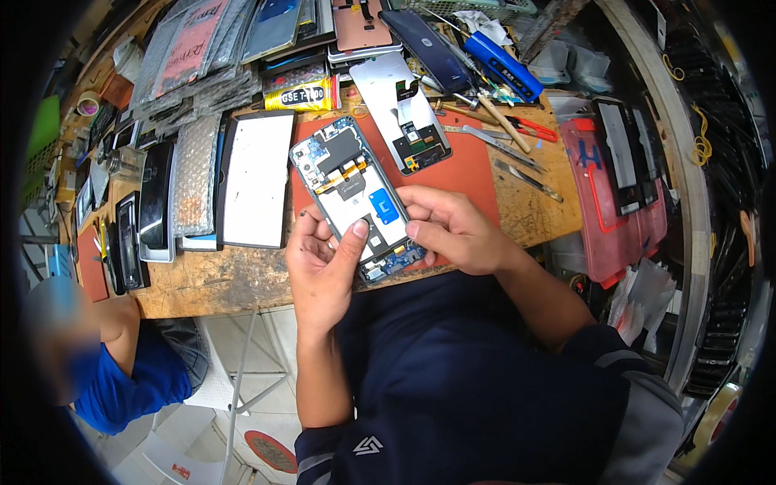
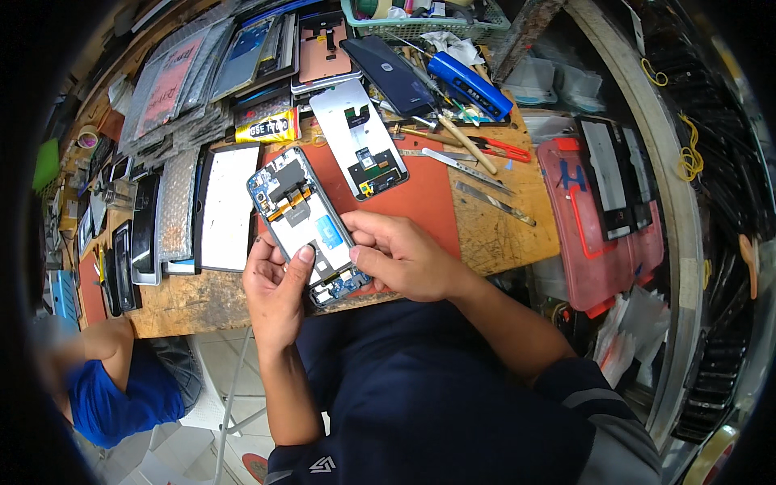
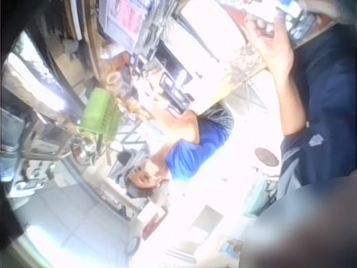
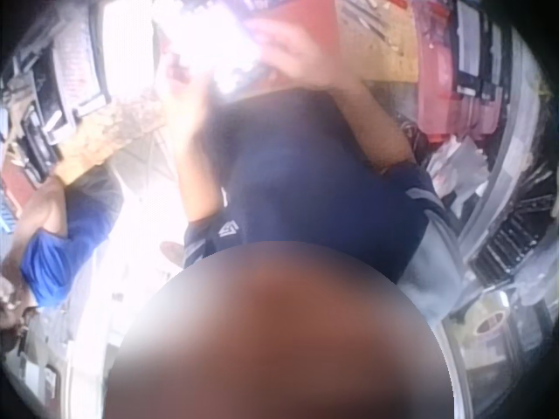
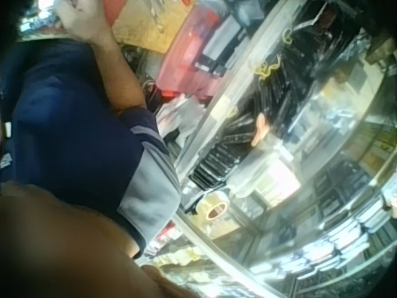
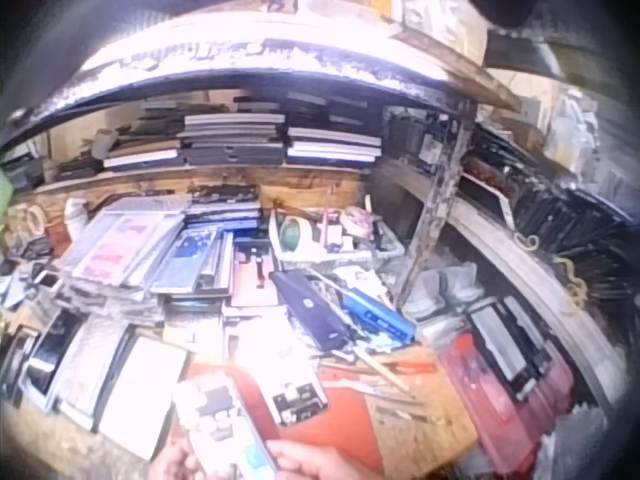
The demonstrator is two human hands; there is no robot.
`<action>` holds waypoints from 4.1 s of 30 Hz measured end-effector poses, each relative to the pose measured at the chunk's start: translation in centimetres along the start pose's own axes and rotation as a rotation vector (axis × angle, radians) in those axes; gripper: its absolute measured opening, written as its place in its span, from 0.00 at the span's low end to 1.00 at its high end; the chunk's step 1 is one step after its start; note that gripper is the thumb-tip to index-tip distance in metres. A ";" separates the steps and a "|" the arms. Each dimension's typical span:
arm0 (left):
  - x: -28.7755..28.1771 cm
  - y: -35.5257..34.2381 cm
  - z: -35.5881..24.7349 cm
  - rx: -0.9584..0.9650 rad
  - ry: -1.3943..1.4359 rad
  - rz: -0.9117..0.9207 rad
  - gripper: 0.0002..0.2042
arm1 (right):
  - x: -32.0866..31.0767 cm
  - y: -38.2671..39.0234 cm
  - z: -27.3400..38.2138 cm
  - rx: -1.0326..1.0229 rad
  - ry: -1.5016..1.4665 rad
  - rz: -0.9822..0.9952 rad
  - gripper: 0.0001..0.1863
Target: The person disassembles a smartphone, removes the screen and internal components, and compares them with another device. They handle the back cover, battery, and motherboard, then place the phone on a workbench and connect it to a power source.
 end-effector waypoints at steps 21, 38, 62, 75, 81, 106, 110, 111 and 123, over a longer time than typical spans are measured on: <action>0.0 0.1 -0.2 0.018 0.004 -0.012 0.17 | 0.2 0.1 0.2 -0.027 0.000 -0.004 0.20; -0.1 0.0 -0.1 0.013 -0.025 0.013 0.17 | 0.2 0.2 0.3 -0.065 0.011 -0.020 0.18; 8.9 -13.8 -10.6 0.483 -0.310 0.336 0.10 | -4.4 -11.5 12.4 -0.721 0.163 -0.426 0.16; 8.6 -12.9 -5.7 0.329 -0.245 0.240 0.08 | -6.4 -10.9 9.1 -0.549 -0.040 -0.196 0.16; 9.5 -12.4 -6.3 0.332 -0.179 0.248 0.08 | -6.1 -10.7 9.4 -0.557 0.028 -0.240 0.17; 10.0 -11.3 -7.6 0.363 -0.289 0.290 0.19 | -6.9 -10.2 10.1 -0.707 -0.016 -0.292 0.12; 9.4 -11.7 -7.2 0.314 -0.270 0.265 0.18 | -6.8 -10.3 9.9 -0.697 -0.003 -0.301 0.12; 9.4 -11.7 -7.2 0.304 -0.264 0.269 0.18 | -6.9 -10.3 9.7 -0.673 0.020 -0.304 0.11; 9.5 -11.7 -7.0 0.342 -0.295 0.236 0.15 | -6.4 -10.0 9.8 -0.590 -0.011 -0.302 0.12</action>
Point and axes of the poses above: each hand's wrist, its own y-axis away from the middle knuckle, its own x-axis out of the palm, z = x × y, the point moved 6 cm from there along -y, towards the middle knuckle, and after that the axes turned 9 degrees about -z, right-handed, at the moved point
